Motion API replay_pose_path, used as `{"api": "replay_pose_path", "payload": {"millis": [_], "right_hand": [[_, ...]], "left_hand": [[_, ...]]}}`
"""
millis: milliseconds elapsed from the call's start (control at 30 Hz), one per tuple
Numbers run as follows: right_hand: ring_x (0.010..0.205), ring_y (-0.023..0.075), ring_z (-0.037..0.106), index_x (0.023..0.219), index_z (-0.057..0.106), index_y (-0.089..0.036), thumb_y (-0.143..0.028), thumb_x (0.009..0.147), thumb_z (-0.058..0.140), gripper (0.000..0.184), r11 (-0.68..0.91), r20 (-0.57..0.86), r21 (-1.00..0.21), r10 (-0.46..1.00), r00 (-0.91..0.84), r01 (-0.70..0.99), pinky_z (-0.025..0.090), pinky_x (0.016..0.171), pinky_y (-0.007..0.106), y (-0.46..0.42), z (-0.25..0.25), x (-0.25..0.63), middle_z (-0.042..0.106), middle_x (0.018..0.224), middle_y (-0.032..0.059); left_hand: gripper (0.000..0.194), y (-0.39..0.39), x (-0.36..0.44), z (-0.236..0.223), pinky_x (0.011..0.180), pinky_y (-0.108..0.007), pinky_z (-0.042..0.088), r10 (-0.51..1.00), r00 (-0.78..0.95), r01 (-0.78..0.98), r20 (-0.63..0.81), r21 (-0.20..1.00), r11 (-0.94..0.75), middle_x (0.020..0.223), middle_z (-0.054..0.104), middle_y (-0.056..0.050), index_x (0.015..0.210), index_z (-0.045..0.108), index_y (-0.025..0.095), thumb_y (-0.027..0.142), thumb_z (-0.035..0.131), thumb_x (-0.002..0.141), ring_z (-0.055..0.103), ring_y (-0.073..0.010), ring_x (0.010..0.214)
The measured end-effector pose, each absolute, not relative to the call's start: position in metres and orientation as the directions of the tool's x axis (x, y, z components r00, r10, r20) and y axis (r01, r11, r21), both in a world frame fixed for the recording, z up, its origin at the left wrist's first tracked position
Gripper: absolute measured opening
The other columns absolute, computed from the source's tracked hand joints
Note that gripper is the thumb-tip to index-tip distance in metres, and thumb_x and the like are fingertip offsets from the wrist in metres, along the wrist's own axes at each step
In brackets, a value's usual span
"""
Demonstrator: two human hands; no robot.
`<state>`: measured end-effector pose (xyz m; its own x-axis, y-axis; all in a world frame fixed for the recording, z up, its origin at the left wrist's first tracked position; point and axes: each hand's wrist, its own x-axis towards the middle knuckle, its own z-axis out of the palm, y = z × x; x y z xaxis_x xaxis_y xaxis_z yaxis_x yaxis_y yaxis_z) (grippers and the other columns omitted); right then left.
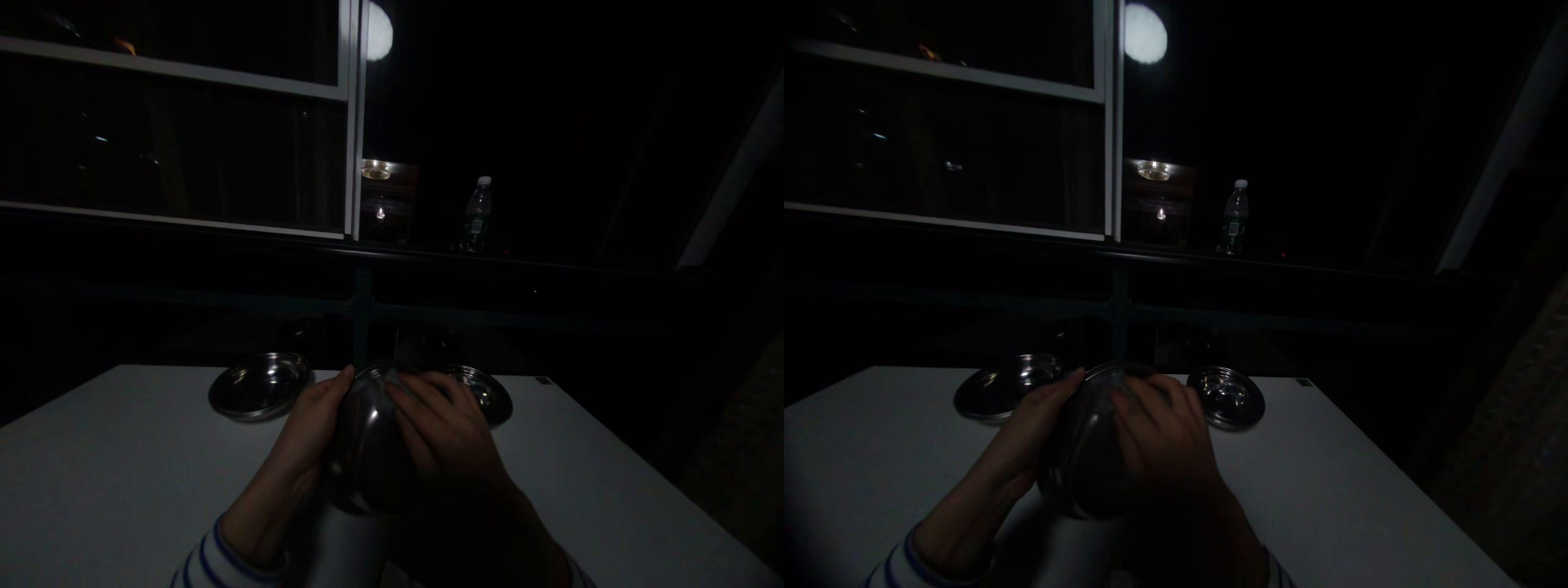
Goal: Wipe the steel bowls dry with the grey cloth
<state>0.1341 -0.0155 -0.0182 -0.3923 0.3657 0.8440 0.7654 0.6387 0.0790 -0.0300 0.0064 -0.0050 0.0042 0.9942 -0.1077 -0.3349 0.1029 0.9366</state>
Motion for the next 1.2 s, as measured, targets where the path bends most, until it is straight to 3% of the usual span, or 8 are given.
{"api": "replay_pose_path", "payload": {"millis": [67,133,367,533,800,933,1067,1200], "right_hand": [[0.094,0.0210,0.050,0.110,0.060,-0.015,-0.019,0.088,0.043,0.028,0.583,0.837,-0.028,0.458,-0.300,0.812,0.041,0.081,0.036,-0.011,-0.017,0.142,0.064,0.110,0.0037],[0.095,0.0210,0.049,0.111,0.059,-0.013,-0.018,0.087,0.044,0.029,0.563,0.835,-0.057,0.480,-0.270,0.825,0.041,0.081,0.036,-0.009,-0.018,0.145,0.063,0.111,0.0053],[0.093,0.0212,0.050,0.101,0.064,-0.018,-0.018,0.085,0.047,0.023,0.636,0.841,0.215,0.265,-0.472,0.741,0.043,0.074,0.035,-0.021,-0.023,0.120,0.064,0.109,0.0018],[0.087,0.0208,0.051,0.100,0.064,-0.015,-0.018,0.086,0.045,0.024,0.550,0.839,0.165,0.358,-0.409,0.819,0.043,0.073,0.034,-0.025,-0.019,0.126,0.064,0.101,0.0079],[0.077,0.0179,0.053,0.089,0.065,-0.016,-0.018,0.083,0.051,0.015,0.518,0.843,0.034,0.445,-0.303,0.855,0.041,0.066,0.029,-0.024,-0.022,0.127,0.062,0.083,0.0063],[0.073,0.0159,0.052,0.087,0.065,-0.020,-0.022,0.083,0.051,0.014,0.578,0.855,0.107,0.361,-0.371,0.809,0.038,0.062,0.028,-0.022,-0.023,0.125,0.062,0.083,0.0035],[0.078,0.0171,0.052,0.092,0.064,-0.017,-0.019,0.083,0.051,0.016,0.480,0.860,0.067,0.417,-0.294,0.875,0.038,0.067,0.029,-0.021,-0.018,0.130,0.062,0.087,0.0058],[0.078,0.0182,0.050,0.093,0.063,-0.017,-0.018,0.086,0.046,0.018,0.524,0.843,0.168,0.363,-0.398,0.835,0.036,0.064,0.031,-0.034,-0.013,0.125,0.062,0.092,0.0062]], "left_hand": [[0.025,0.007,-0.032,-0.004,0.050,-0.022,0.045,0.992,-0.020,-0.343,-0.127,0.932,0.113,0.054,0.065,-0.004,0.063,0.063,0.013,0.036,0.061,0.073,0.058,-0.0131,0.048],[0.024,0.008,-0.033,-0.004,0.050,-0.024,0.046,0.989,-0.031,-0.358,-0.147,0.925,0.126,0.057,0.066,-0.005,0.065,0.064,0.013,0.035,0.060,0.075,0.060,-0.0147,0.050],[0.018,0.007,-0.034,-0.002,0.048,-0.025,0.048,0.969,-0.133,-0.459,-0.206,0.880,0.124,0.054,0.065,-0.004,0.067,0.063,0.014,0.025,0.056,0.079,0.060,-0.0154,0.047],[0.018,0.008,-0.033,-0.002,0.049,-0.026,0.049,0.971,-0.116,-0.472,-0.210,0.872,0.132,0.055,0.066,-0.004,0.066,0.063,0.014,0.026,0.057,0.078,0.061,-0.0159,0.048],[0.019,0.006,-0.030,-0.004,0.049,-0.027,0.048,0.969,-0.118,-0.437,-0.217,0.888,0.146,0.057,0.066,-0.004,0.069,0.063,0.014,0.030,0.058,0.077,0.062,-0.0168,0.050],[0.017,0.006,-0.029,-0.004,0.048,-0.025,0.048,0.959,-0.161,-0.444,-0.232,0.885,0.140,0.055,0.065,-0.003,0.069,0.063,0.014,0.028,0.059,0.077,0.060,-0.0153,0.049],[0.017,0.006,-0.028,-0.004,0.047,-0.026,0.048,0.961,-0.154,-0.462,-0.228,0.877,0.134,0.056,0.065,-0.003,0.070,0.063,0.014,0.029,0.059,0.077,0.060,-0.0159,0.048],[0.016,0.003,-0.027,0.000,0.046,-0.025,0.048,0.957,-0.176,-0.525,-0.230,0.845,0.107,0.058,0.065,-0.003,0.073,0.063,0.014,0.028,0.057,0.079,0.060,-0.0147,0.047]]}}
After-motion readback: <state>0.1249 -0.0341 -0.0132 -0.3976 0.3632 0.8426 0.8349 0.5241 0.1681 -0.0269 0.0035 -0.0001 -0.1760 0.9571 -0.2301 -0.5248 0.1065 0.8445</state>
